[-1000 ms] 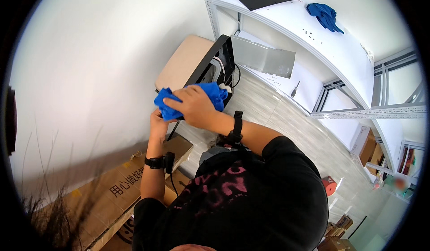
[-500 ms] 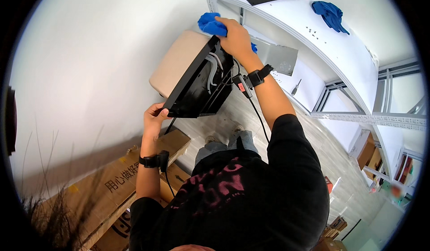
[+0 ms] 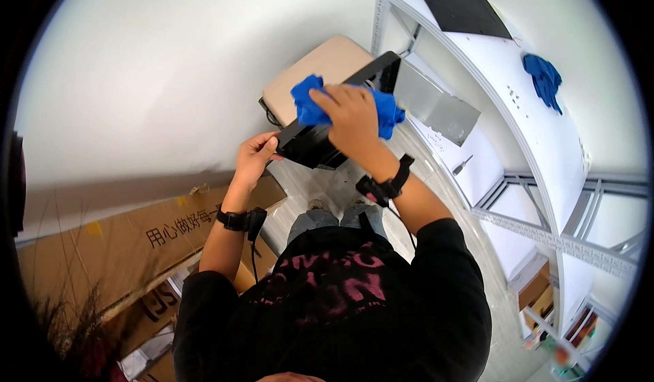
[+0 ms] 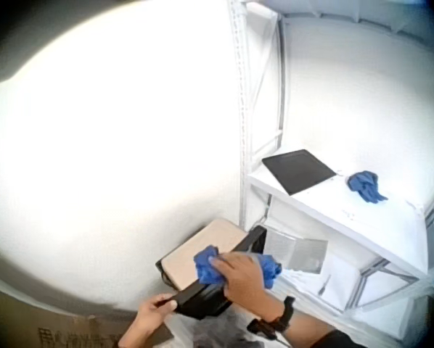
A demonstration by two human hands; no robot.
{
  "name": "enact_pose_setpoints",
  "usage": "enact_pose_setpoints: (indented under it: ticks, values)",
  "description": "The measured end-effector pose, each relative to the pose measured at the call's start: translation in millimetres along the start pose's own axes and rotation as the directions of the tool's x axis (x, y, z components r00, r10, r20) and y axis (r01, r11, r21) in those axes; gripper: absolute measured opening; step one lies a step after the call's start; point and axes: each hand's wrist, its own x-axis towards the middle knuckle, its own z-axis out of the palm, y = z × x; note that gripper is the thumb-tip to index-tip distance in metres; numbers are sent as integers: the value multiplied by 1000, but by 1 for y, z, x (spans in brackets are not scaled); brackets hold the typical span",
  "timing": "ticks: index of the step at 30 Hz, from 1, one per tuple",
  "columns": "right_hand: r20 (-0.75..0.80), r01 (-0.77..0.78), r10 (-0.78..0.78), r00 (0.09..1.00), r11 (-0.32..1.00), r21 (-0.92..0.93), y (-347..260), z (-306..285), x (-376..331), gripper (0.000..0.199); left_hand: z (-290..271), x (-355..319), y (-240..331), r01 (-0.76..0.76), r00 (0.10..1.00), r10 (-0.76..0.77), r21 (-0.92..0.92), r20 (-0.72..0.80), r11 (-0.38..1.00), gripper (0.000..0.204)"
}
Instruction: The person uses a power screwdriver to remove screws from a metal panel on a white appliance, then removes the panel. They then pick up a blue cloth and wipe the surface of a small countertop appliance.
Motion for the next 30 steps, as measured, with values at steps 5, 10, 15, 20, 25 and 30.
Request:
enact_pose_setpoints:
  ticks: [5,10,15,20,25,30]
  values:
    - [88,64,-72,994,994,84,-55,1,-9,41,-13,-2,-19,42,996,-17,-274,93,961,40]
    - [95,128,-143,985,981,142,-91,6,-17,36,-2,-4,-27,64,998,-59,-549,26,833,39]
    - [168,6,-52,984,963,268,-68,-4,-14,48,3,-12,-23,-16,998,-6,-371,-58,928,45]
    - [73,-84,78,994,994,75,5,-20,3,49,11,-12,-24,-192,976,205,163,-66,968,24]
    - [-184,-284,263,947,954,-95,85,-33,13,49,14,-10,-22,-196,979,202,147,-27,970,21]
    - [-187,-155,134,973,983,-101,56,-19,8,46,12,-9,-20,-177,982,186,157,-40,972,19]
